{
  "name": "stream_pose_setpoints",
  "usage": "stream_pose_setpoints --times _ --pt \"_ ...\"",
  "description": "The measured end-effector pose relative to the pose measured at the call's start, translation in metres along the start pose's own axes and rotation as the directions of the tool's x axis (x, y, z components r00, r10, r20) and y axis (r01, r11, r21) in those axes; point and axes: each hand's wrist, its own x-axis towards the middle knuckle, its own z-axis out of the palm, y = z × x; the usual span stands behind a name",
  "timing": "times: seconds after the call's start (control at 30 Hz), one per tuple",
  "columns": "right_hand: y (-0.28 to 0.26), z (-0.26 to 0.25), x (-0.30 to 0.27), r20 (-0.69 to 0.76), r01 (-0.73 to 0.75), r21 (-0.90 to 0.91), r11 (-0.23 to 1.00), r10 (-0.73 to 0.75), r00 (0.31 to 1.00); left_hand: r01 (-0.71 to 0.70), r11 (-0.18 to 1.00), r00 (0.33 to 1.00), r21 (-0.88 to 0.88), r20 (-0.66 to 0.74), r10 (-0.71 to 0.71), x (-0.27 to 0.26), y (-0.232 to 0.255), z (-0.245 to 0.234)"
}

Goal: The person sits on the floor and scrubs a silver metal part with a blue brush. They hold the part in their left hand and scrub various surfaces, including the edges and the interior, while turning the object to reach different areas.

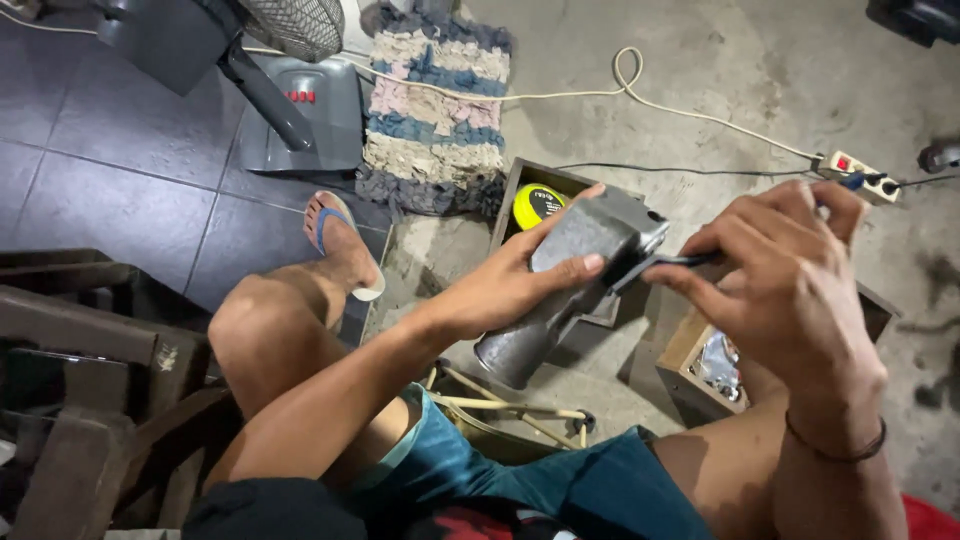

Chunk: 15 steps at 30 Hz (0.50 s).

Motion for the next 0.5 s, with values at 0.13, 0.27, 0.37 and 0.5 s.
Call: stream_pose_setpoints --times 0.13,0.27,0.37,0.5 --pt "-0.023 0.002 0.005 0.060 0.060 0.082 0.995 -0.065 0.996 -0.086 0.996 0.996 0.007 -0.017 0.087 0.002 -0.003 -0.002" --pt "-0.012 -0.003 0.005 0.027 -0.010 0.114 0.993 0.007 1.000 -0.036 0.999 0.999 -0.008 0.002 0.036 -0.001 -0.001 -0.001" --pt "-0.015 0.001 0.002 0.017 0.010 0.056 0.998 -0.010 1.000 -0.062 0.998 0.998 -0.026 0.006 0.062 0.000 -0.001 -0.001" --pt "-0.019 0.002 0.004 0.052 0.034 0.097 0.995 -0.039 0.998 -0.062 0.998 0.998 -0.026 -0.018 0.061 0.001 -0.004 -0.001"
